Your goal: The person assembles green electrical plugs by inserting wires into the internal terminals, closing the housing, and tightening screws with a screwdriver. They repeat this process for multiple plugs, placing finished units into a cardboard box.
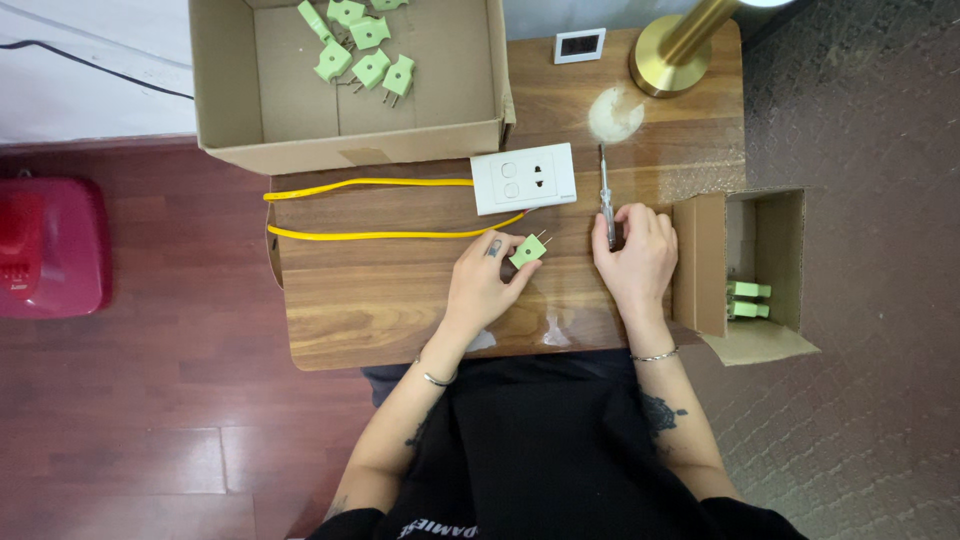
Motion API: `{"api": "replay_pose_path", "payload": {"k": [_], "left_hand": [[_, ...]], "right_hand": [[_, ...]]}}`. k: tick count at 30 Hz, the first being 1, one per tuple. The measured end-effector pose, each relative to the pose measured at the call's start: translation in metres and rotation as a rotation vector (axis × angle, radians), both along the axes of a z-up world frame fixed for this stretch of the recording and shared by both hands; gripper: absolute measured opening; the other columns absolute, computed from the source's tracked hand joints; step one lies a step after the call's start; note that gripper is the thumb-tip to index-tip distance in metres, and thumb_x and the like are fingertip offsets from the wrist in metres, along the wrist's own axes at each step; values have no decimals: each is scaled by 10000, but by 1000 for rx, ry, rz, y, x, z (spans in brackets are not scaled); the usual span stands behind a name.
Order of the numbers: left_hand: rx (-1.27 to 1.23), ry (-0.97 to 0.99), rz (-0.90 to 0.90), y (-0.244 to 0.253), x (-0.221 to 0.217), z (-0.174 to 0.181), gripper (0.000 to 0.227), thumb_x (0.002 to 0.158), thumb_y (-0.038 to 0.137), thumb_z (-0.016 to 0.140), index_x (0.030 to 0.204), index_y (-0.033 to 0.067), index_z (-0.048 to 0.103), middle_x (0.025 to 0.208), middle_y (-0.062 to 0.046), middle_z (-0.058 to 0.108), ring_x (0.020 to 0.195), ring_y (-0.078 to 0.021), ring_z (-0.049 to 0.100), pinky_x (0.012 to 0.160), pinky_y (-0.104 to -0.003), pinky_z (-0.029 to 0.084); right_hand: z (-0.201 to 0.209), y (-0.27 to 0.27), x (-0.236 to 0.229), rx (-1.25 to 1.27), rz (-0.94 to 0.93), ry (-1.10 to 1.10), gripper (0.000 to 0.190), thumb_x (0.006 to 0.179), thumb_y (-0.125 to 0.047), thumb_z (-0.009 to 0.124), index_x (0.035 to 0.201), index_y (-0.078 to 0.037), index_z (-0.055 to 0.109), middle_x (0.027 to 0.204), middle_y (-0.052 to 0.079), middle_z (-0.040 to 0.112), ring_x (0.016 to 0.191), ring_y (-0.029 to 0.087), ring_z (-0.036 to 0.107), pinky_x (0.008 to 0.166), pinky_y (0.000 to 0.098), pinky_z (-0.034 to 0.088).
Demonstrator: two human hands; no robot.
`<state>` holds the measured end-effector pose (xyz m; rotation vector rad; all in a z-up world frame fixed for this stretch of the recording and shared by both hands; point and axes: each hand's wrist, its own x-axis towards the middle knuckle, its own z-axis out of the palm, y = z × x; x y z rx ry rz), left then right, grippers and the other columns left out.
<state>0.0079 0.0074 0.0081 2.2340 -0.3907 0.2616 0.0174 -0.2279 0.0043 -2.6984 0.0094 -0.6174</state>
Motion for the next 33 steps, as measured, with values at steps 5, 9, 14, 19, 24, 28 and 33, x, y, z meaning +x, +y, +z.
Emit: {"api": "replay_pose_path", "payload": {"k": [5, 9, 14, 19, 24, 28, 33], "left_hand": [[-12, 14, 4, 0, 0, 8, 288, 834, 269, 825, 1060, 150, 692, 858, -17, 601, 852, -241, 703, 792, -356, 594], [-35, 33, -2, 0, 0, 11, 298, 828, 243, 829, 1067, 124, 698, 863, -42, 616, 855, -260, 711, 784, -377, 599], [-35, 10, 0, 0, 0, 10, 296, 831, 243, 828, 1073, 131, 699, 863, -35, 606, 847, -261, 707, 787, -370, 597], [-26, 3, 3, 0, 0, 7, 297, 841, 269, 827, 1074, 138, 699, 867, -28, 608, 853, -250, 709, 795, -362, 599], [-15, -5, 5, 0, 0, 0, 308, 830, 273, 830, 1079, 144, 701, 867, -16, 608, 846, -237, 708, 792, -349, 598], [-27, 12, 3, 0, 0, 4, 304, 829, 261, 828, 1076, 137, 703, 865, -25, 614, 843, -245, 711, 783, -363, 600], [-7, -1, 12, -1, 1, 2, 315, 820, 272, 834, 1074, 145, 700, 858, -11, 601, 838, -228, 706, 778, -348, 597]], "right_hand": [[-1, 1, 1, -35, -11, -7, 313, 882, -335, 833, 928, -150, 585, 738, 46, 520, 722, 311, 592, 700, 430, 499], [-2, 1, 0, -81, -17, -17, 344, 889, -366, 847, 933, -153, 580, 745, 40, 518, 723, 306, 600, 695, 427, 504], [-4, 1, 0, -57, -31, -59, 257, 885, -254, 834, 893, -135, 606, 711, 43, 550, 693, 302, 627, 674, 415, 518], [-9, -3, -5, -9, -67, -113, 218, 903, -214, 844, 869, -147, 639, 695, 25, 616, 677, 263, 659, 657, 363, 535], [28, 8, -7, 259, -27, -227, 153, 933, -95, 855, 962, -67, 707, 789, 110, 671, 716, 330, 667, 669, 402, 542], [56, 21, -13, 379, 34, -228, 146, 937, -81, 863, 987, -63, 727, 849, 103, 690, 758, 323, 676, 699, 382, 545], [71, 33, -23, 508, 162, -205, 182, 901, -127, 880, 974, -67, 724, 921, 69, 712, 821, 293, 676, 745, 389, 530]]}}
